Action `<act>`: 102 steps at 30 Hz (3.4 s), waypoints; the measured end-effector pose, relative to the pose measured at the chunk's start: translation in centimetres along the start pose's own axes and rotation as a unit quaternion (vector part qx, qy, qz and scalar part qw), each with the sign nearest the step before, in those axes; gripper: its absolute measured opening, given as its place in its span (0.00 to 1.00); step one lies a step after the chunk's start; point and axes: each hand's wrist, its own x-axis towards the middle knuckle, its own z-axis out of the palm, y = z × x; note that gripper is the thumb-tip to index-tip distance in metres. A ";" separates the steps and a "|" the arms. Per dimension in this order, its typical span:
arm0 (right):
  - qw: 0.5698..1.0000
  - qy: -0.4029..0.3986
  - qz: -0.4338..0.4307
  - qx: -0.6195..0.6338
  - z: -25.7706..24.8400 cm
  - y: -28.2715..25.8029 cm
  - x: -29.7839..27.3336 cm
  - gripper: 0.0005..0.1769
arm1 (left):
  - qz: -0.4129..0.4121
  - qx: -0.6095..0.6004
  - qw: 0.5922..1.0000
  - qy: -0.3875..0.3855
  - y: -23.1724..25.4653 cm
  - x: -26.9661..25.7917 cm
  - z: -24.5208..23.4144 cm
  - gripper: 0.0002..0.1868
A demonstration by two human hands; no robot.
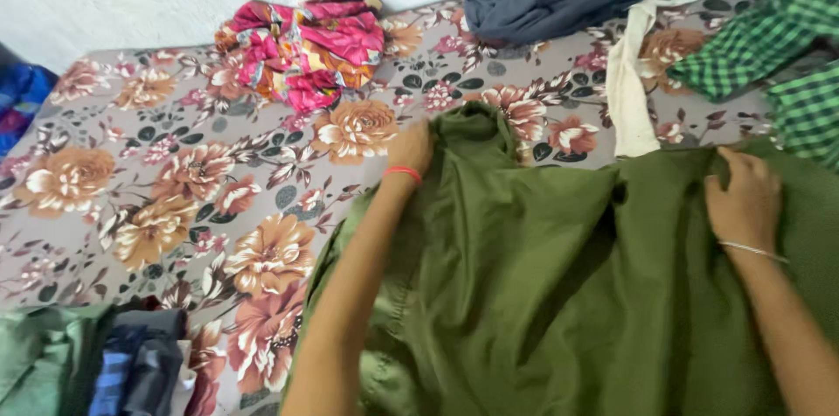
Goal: The person folds a green shirt by hand on a bed, smoothing the fabric and aligning the sleeves before placing it on a stack of other folded shirts.
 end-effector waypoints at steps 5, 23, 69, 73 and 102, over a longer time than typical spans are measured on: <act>0.986 0.007 -0.033 -0.162 -0.9 2.0 3.7 0.23 | -0.044 0.037 0.993 0.100 -7.5 2.9 -2.1 0.12; 0.992 -0.102 0.062 -0.042 -0.6 13.8 11.0 0.21 | -0.012 0.166 0.982 0.092 -5.8 -3.3 -7.0 0.29; 0.961 -0.115 -0.159 -0.194 -15.6 -12.9 -9.7 0.49 | 0.144 -0.091 0.968 0.184 24.8 -22.3 -4.0 0.48; 0.974 -0.147 -0.160 -0.062 -15.6 -13.4 -14.7 0.47 | 0.144 -0.024 0.983 0.116 29.3 -31.1 -4.5 0.44; 0.990 -0.101 0.012 -0.096 -28.3 -3.9 -28.9 0.51 | 0.062 -0.059 0.971 0.224 11.0 -45.4 -18.1 0.24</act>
